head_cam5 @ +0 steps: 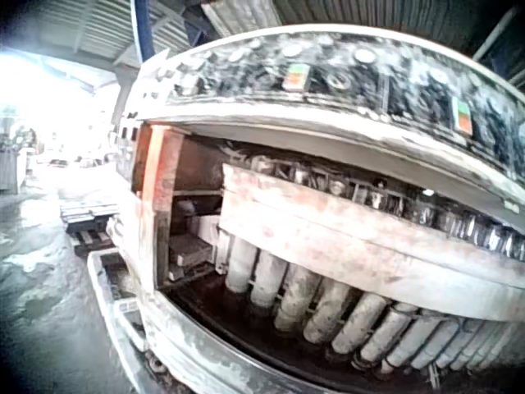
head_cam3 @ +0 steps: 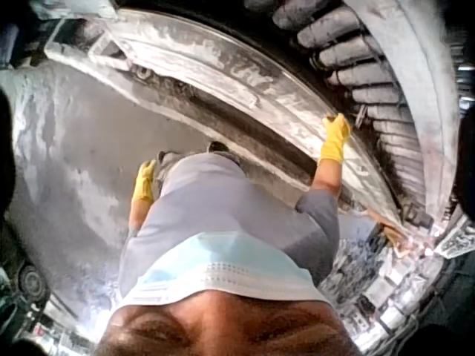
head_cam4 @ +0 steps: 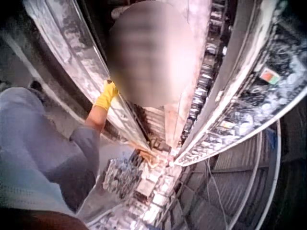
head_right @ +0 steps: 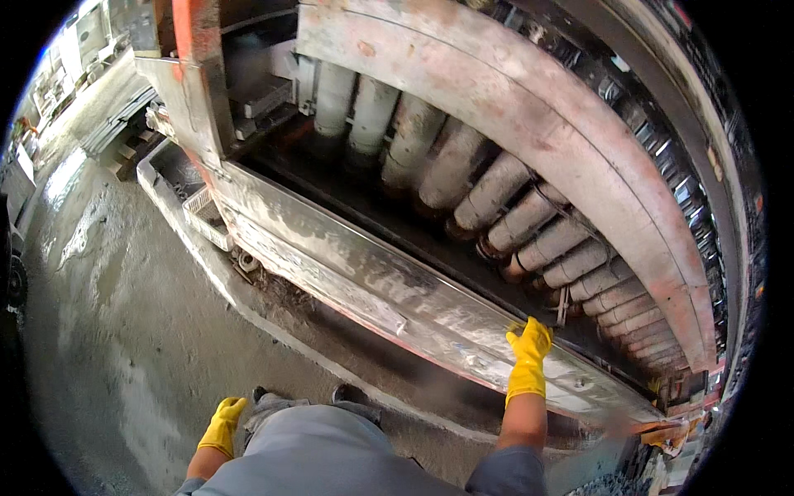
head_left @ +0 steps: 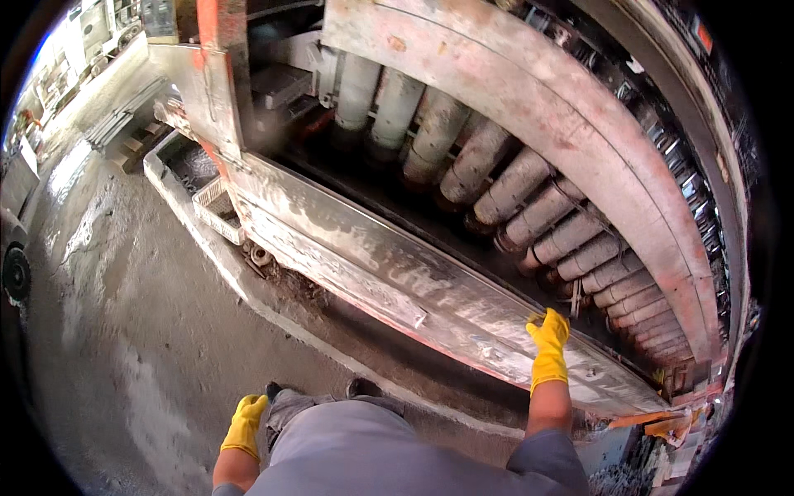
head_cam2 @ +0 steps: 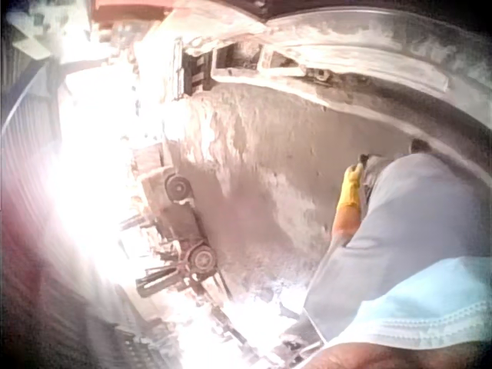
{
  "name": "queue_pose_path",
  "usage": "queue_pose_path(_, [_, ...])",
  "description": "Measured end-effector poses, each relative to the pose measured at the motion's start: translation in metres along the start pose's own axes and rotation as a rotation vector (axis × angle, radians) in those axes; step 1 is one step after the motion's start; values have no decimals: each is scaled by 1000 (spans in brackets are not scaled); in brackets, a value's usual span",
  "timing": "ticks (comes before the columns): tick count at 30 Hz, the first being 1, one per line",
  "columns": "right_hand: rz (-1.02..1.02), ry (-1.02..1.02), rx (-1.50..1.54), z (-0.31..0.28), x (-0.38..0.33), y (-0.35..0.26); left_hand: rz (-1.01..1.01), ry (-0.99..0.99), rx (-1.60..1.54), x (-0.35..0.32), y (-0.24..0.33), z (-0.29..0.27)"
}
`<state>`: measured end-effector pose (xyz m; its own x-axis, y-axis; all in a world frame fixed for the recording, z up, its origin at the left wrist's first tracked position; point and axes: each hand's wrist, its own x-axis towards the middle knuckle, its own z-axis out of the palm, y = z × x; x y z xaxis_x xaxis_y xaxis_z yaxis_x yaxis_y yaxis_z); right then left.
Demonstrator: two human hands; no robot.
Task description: The person picks up rectangular black material slabs from a workbench and a large cylindrical machine. They use a caliper to measure the dimensions of the slabs, then place them back into the machine or onto the bench. The person wears yellow gloves throughout the process.
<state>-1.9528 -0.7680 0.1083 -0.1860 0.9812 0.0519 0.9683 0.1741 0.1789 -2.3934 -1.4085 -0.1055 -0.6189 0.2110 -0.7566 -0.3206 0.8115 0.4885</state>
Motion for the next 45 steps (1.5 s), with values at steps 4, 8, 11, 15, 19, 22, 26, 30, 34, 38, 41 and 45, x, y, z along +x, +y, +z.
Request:
queue_pose_path(4, [-114,382,11,29,-47,-70,-91,-51,66,43,-32,-33])
queue_pose_path(8, [-199,322,480,33,-85,-139,-133,-106,102,88,-90,-73])
queue_pose_path(11, [-220,208,508,48,-135,-153,-149,-129,219,79,-96,-120])
queue_pose_path(15, [-91,136,499,67,-203,-164,139,-96,324,129,-146,-165])
queue_pose_path(19, [-6,145,605,44,-224,-182,93,-69,245,186,-154,-177])
queue_pose_path(22, [49,243,650,23,-233,-158,102,-61,242,227,-149,-176])
queue_pose_path(26, [90,366,633,19,-231,-124,284,-147,364,219,-120,-169])
queue_pose_path(30, [97,455,662,14,-214,-104,129,-222,129,186,-61,-136])
queue_pose_path(34, [15,470,738,-17,-170,-125,128,-170,169,143,-27,-116])
queue_pose_path(38, [-32,457,870,-23,-140,-149,26,-117,294,75,28,-116])
queue_pose_path(41, [-167,473,909,-33,-120,-204,22,-105,94,107,-19,-116])
queue_pose_path(45, [-389,437,985,-51,-100,-287,-5,-47,-4,88,-29,-142])
